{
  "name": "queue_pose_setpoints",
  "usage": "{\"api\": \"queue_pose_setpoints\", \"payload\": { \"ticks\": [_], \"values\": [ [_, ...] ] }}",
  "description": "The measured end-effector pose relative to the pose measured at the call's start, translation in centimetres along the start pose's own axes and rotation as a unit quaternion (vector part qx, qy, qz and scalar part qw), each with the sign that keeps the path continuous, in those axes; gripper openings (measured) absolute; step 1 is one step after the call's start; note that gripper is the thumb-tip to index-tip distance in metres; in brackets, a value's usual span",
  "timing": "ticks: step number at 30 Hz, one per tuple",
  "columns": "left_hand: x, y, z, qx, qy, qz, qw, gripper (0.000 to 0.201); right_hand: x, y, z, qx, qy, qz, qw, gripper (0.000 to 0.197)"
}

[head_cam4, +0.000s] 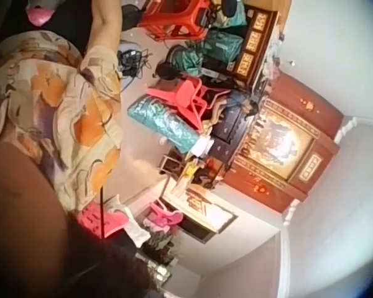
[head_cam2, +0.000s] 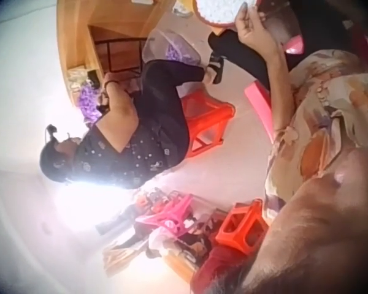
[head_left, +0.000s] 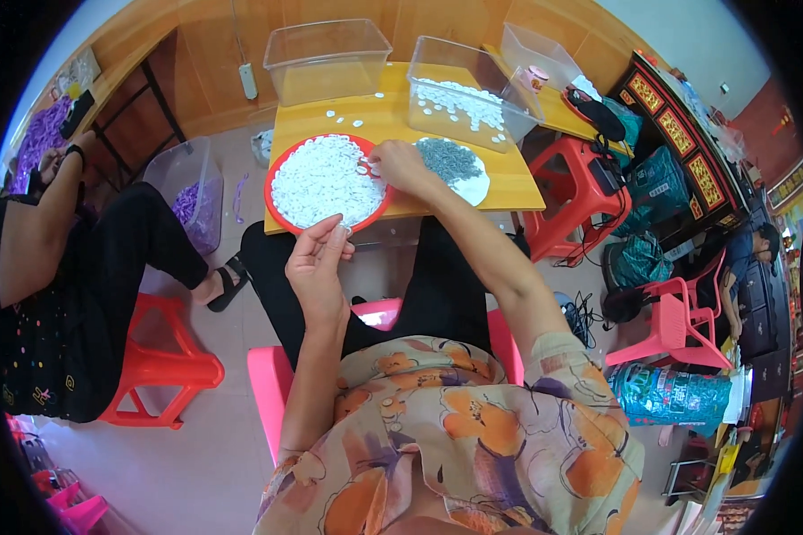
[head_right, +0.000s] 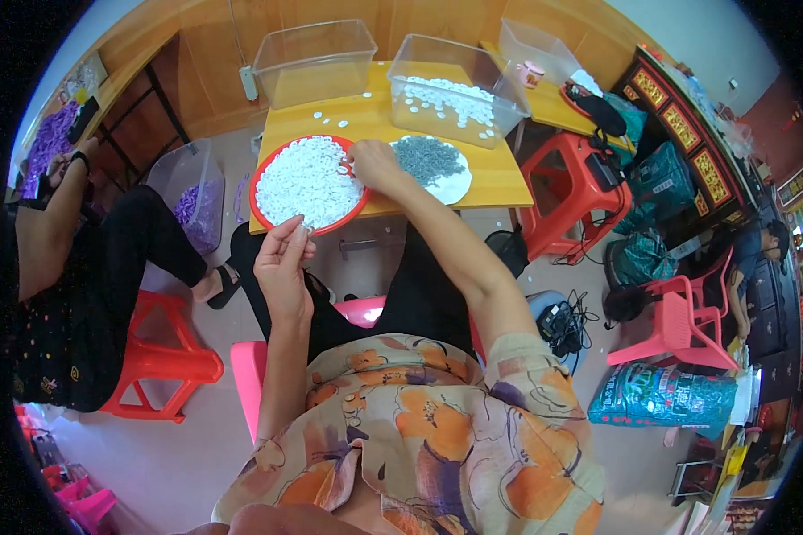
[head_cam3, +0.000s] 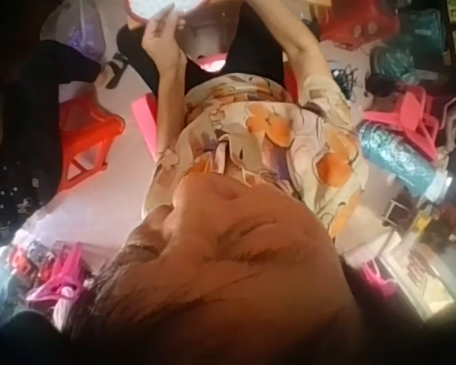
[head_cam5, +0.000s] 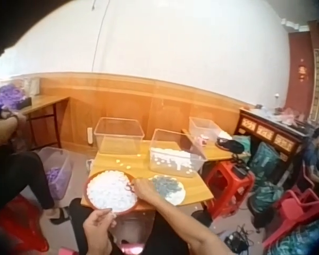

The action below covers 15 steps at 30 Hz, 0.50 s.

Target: Assembling small white plastic parts with grey inserts by hand.

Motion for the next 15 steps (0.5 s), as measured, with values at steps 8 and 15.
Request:
{"api": "queue_pose_setpoints", "payload": {
  "ticks": [8, 15],
  "values": [
    [0.3, 0.1, 0.1, -0.003, -0.005, -0.016, 1.0, 0.017, 0.2, 4.4, 3.0, -0.094, -0.08, -0.125, 0.984, 0.012],
    [0.2, 0.0, -0.2, -0.009, -0.026, -0.051, 0.998, 0.017, 0.4, 4.7, 2.5, -0.141, -0.093, -0.112, 0.979, 0.011]
  ]
}}
Point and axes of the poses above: each hand's wrist, its own z-axis towards the middle knuckle, its own y-axis out of the palm, x = y × z, the point moved 4 cm from there along z, towards the middle knuckle
